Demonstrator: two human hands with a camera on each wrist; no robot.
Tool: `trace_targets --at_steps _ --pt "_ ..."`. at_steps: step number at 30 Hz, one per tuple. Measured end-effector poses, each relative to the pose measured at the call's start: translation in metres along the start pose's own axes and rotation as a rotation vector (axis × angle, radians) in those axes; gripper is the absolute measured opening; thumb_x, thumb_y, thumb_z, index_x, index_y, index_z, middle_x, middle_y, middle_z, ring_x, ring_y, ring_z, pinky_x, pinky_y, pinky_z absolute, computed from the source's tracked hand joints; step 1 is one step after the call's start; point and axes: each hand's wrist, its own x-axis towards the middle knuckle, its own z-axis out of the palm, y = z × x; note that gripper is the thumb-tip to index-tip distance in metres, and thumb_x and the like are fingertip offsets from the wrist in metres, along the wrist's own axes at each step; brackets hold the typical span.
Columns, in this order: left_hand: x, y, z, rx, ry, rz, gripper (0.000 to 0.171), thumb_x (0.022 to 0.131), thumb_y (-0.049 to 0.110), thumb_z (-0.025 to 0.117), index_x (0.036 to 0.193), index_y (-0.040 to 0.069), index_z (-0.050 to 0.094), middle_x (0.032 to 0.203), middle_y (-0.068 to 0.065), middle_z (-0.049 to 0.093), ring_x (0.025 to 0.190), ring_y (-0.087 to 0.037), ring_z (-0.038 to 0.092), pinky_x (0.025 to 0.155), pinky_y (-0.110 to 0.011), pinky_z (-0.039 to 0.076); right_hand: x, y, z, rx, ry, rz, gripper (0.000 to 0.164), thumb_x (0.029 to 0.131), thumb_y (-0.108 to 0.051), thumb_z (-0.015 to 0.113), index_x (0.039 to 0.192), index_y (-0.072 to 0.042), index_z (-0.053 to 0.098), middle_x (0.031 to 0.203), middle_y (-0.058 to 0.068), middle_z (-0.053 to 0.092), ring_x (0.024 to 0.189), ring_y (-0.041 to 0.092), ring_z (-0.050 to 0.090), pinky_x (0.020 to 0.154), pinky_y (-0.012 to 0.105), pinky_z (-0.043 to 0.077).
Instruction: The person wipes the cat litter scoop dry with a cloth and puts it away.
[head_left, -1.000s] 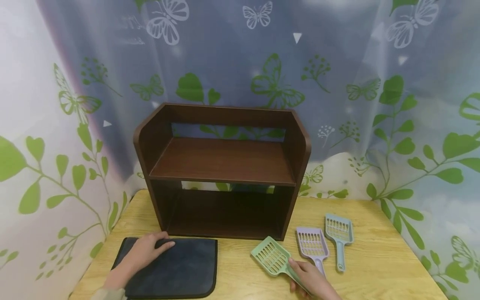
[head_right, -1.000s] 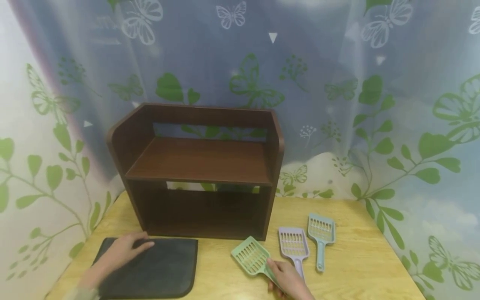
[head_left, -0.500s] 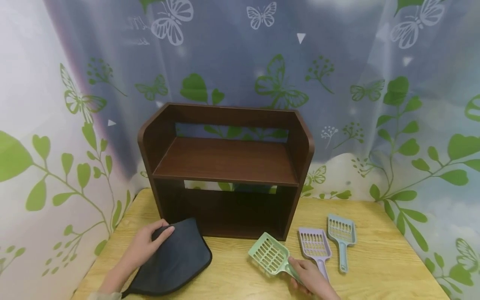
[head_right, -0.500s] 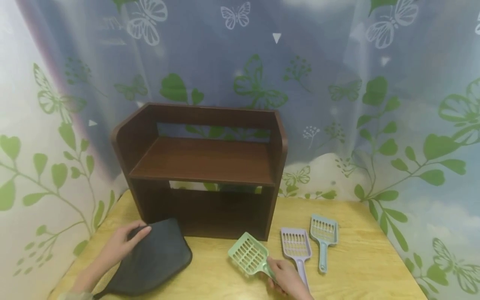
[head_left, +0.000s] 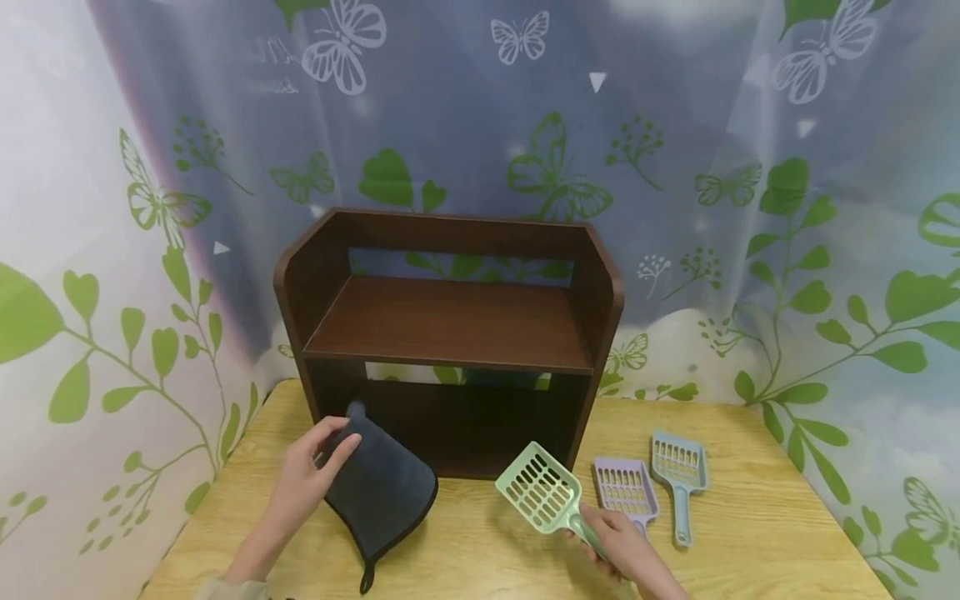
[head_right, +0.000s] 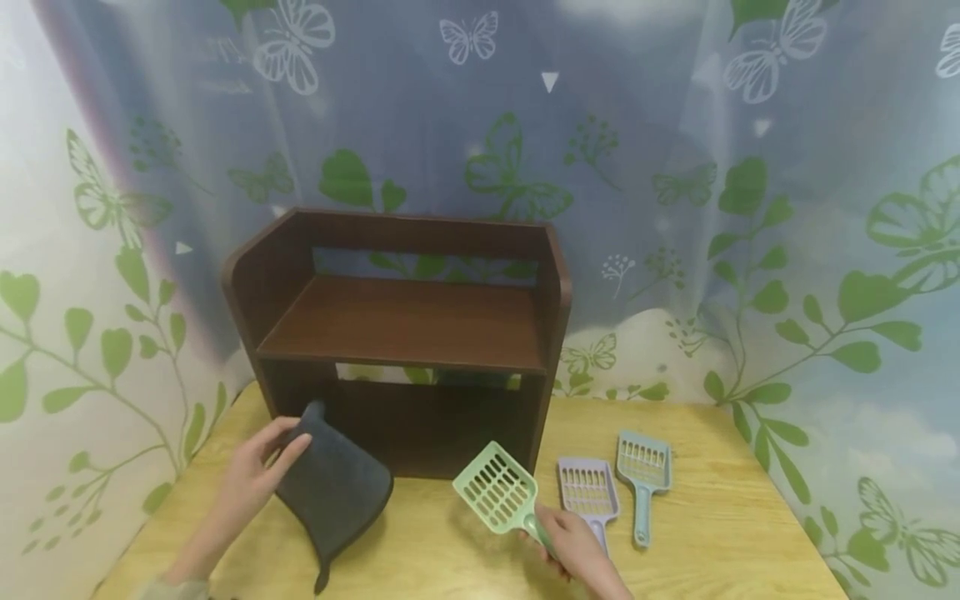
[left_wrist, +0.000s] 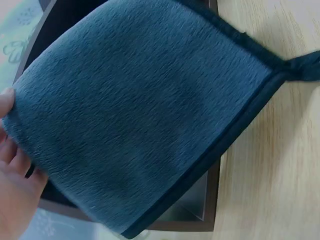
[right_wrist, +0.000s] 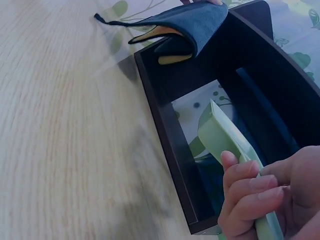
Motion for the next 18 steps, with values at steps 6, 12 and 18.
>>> trace_targets --at_steps 6,12,18 --pt "0.009 0.004 0.009 0.050 0.125 0.183 0.033 0.074 -0.014 0.081 0.099 0.005 0.075 0.110 -0.012 0.066 0.107 -0.015 0.056 0.090 -0.012 0.041 0.001 -0.004 -0.003 0.025 -0.034 -0.013 0.060 0.111 -0.037 0.033 0.109 0.015 0.064 0.063 -0.005 0.057 0.043 0.003 0.037 0.042 0.019 0.032" --pt "0.017 0.008 0.012 -0.013 0.111 0.187 0.031 0.082 -0.014 0.074 0.106 0.004 0.070 0.131 -0.017 0.063 0.128 -0.022 0.052 0.103 -0.017 0.038 -0.001 -0.007 -0.006 0.017 -0.053 -0.016 0.057 0.112 -0.034 0.034 0.111 0.014 0.064 0.067 -0.004 0.065 0.043 0.002 0.036 0.043 0.019 0.031" --pt "0.017 0.002 0.022 -0.071 0.130 0.183 0.019 0.094 -0.010 0.063 0.111 -0.002 0.065 0.106 -0.016 0.068 0.104 -0.002 0.061 0.092 -0.011 0.043 -0.003 -0.009 -0.007 0.034 -0.081 -0.024 0.061 0.111 -0.040 0.036 0.114 0.012 0.067 0.065 -0.004 0.064 0.042 0.002 0.035 0.042 0.019 0.029"
